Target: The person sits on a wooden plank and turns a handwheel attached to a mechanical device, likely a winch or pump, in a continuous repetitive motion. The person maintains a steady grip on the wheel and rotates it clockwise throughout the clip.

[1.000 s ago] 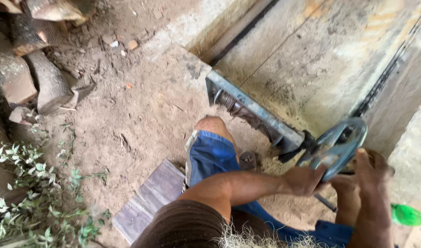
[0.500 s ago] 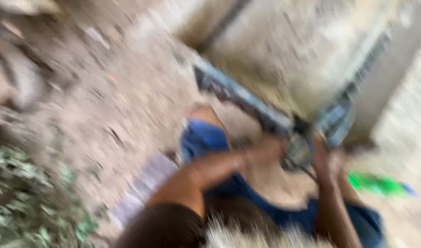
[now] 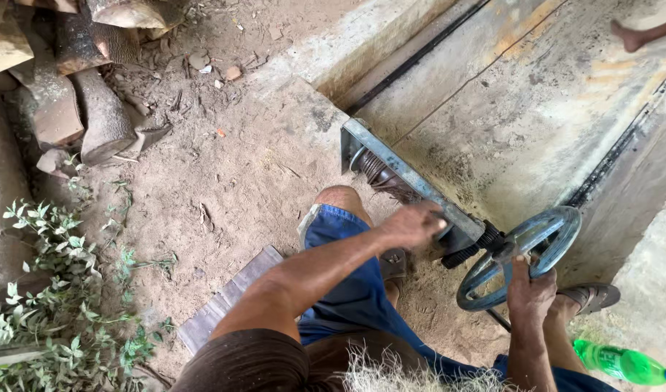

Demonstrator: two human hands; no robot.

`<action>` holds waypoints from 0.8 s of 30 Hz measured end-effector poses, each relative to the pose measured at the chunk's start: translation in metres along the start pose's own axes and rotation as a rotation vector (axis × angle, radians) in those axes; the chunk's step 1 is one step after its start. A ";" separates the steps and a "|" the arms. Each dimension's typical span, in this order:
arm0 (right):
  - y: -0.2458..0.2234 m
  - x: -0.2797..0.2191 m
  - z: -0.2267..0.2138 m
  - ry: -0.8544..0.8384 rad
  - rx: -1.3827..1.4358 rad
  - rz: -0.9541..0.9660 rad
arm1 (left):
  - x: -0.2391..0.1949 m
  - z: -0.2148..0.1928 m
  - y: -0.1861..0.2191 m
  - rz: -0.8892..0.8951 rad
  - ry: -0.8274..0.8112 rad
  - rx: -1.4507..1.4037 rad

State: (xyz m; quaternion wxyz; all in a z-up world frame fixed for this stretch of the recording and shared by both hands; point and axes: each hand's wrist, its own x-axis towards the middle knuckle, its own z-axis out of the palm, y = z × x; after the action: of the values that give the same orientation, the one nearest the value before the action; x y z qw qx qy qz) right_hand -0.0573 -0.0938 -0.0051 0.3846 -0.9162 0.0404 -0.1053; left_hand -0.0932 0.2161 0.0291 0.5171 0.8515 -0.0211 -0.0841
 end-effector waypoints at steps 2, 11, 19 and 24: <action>-0.001 0.004 0.003 -0.021 0.004 0.060 | -0.013 -0.022 0.016 -0.123 0.056 -0.128; 0.022 0.005 0.011 0.020 -0.007 0.016 | -0.005 -0.178 0.034 0.165 0.571 -0.753; 0.027 0.006 0.014 0.016 0.163 0.023 | -0.008 -0.339 0.016 0.120 0.996 -1.072; 0.022 0.007 0.013 0.077 0.153 -0.169 | 0.013 -0.367 0.035 0.162 0.962 -1.085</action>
State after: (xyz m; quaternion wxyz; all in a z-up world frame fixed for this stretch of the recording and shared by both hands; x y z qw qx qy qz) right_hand -0.0471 -0.1014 -0.0281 0.4413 -0.8796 -0.0302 -0.1751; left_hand -0.0176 0.5204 0.2243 0.8230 0.4141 0.1902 0.3391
